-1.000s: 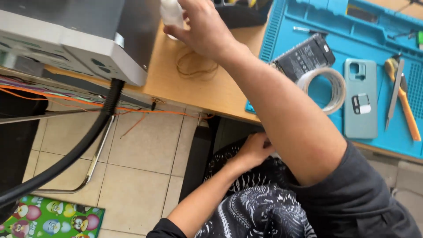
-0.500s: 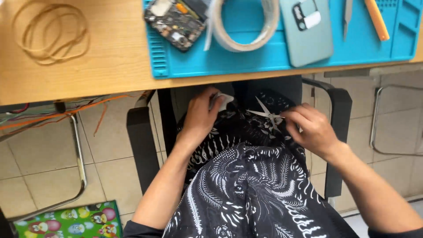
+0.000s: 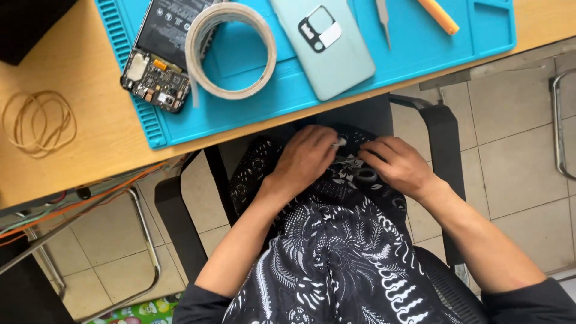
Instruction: The person cleans a small component with a cloth and scissors, then applies adhesive tape to the back of a light blue phone case. They use tweezers to place a small black part into the case's camera cutout and press it into place.
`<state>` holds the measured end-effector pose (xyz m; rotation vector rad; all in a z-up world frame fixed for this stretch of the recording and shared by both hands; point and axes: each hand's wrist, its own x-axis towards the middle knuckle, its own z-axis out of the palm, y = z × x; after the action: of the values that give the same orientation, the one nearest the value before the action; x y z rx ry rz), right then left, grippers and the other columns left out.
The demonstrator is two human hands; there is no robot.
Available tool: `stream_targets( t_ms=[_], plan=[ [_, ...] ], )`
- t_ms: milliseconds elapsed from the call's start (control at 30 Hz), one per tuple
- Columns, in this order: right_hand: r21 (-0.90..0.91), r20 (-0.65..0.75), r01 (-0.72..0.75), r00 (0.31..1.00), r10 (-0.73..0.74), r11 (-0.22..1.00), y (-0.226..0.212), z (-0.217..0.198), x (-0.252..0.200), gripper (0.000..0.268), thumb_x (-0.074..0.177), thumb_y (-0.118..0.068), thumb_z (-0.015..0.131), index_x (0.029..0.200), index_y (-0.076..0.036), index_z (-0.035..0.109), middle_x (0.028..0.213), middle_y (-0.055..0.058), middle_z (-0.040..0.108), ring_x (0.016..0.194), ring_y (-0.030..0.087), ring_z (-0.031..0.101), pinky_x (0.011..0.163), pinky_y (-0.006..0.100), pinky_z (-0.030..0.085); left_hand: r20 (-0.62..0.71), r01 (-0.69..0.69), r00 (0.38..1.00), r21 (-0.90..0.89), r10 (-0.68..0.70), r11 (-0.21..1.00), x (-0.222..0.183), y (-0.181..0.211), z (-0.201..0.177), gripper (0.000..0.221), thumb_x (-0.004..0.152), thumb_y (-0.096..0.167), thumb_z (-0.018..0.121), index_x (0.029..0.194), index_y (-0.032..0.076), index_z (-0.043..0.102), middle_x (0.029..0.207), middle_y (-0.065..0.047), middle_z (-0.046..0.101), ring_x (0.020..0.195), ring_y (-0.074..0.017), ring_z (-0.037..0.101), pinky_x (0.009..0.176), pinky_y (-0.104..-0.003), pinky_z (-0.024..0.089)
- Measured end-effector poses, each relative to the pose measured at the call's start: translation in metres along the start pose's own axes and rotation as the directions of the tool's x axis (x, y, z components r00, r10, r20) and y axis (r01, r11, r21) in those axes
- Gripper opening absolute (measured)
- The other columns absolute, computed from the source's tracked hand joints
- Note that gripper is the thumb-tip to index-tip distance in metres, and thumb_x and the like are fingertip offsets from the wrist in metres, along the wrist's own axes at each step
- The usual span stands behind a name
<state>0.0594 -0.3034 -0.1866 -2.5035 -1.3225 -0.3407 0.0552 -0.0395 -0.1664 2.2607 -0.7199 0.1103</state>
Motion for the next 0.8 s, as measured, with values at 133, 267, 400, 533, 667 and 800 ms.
stream_targets(
  t_ms=[133,267,400,533,667,800],
  plan=[
    [0.059,-0.15,0.032,0.988,-0.023,0.998,-0.001,-0.017,0.011,0.026,0.109,-0.016,0.049,0.103,-0.01,0.074,0.099,0.011,0.067,0.086,0.028,0.066,0.074,0.037,0.057,-0.135,0.36,0.904,-0.277,-0.407,0.891,-0.018,0.005,-0.011,0.009,0.097,0.015,0.066,0.104,0.009,0.065,0.086,-0.01,0.067,0.086,-0.0318,0.068,0.075,-0.043,0.057],
    [0.111,-0.25,0.072,0.967,-0.043,0.991,-0.015,-0.036,0.038,0.025,0.106,-0.011,0.053,0.104,-0.011,0.078,0.1,0.013,0.067,0.085,0.03,0.064,0.077,0.04,0.056,0.077,0.641,0.722,-0.45,-0.688,0.622,-0.02,0.03,-0.032,0.019,0.098,0.024,0.066,0.104,0.006,0.067,0.085,-0.021,0.075,0.083,-0.0418,0.075,0.071,-0.049,0.06],
    [0.159,-0.288,0.041,0.958,0.007,0.986,-0.023,-0.037,0.042,0.019,0.102,-0.01,0.062,0.104,-0.011,0.081,0.101,0.012,0.069,0.085,0.028,0.064,0.078,0.038,0.058,0.069,0.646,0.677,-0.532,-0.733,0.547,-0.015,0.047,-0.043,0.021,0.098,0.026,0.066,0.101,0.005,0.069,0.085,-0.022,0.076,0.084,-0.0406,0.077,0.071,-0.046,0.061],
    [0.165,-0.24,0.015,0.97,0.025,0.986,-0.031,-0.045,0.047,0.017,0.097,-0.006,0.069,0.107,-0.012,0.081,0.099,0.009,0.069,0.077,0.024,0.065,0.069,0.036,0.059,0.081,0.61,0.685,-0.608,-0.724,0.508,-0.016,0.054,-0.047,0.021,0.094,0.027,0.071,0.102,0.008,0.073,0.086,-0.017,0.078,0.078,-0.0316,0.077,0.07,-0.042,0.062],
    [0.476,-0.111,-0.2,0.953,0.283,0.857,-0.035,-0.034,0.034,0.032,0.086,-0.004,0.077,0.117,-0.011,0.078,0.102,0.008,0.071,0.077,0.023,0.071,0.066,0.036,0.061,-0.1,0.45,0.78,-0.596,-0.618,0.664,-0.018,0.06,-0.05,0.008,0.089,0.002,0.073,0.097,0.003,0.073,0.08,-0.017,0.077,0.075,-0.0344,0.076,0.069,-0.044,0.062],
    [0.938,0.215,-0.338,0.745,0.631,0.078,-0.041,-0.03,0.021,0.076,0.084,-0.02,0.078,0.149,0.001,0.045,0.11,0.023,0.066,0.091,0.028,0.072,0.073,0.039,0.068,-0.226,0.364,0.806,-0.539,-0.547,0.76,-0.018,0.073,-0.067,0.009,0.087,0.001,0.077,0.091,0.008,0.075,0.078,-0.008,0.078,0.074,-0.0247,0.077,0.07,-0.035,0.062]
  ],
)
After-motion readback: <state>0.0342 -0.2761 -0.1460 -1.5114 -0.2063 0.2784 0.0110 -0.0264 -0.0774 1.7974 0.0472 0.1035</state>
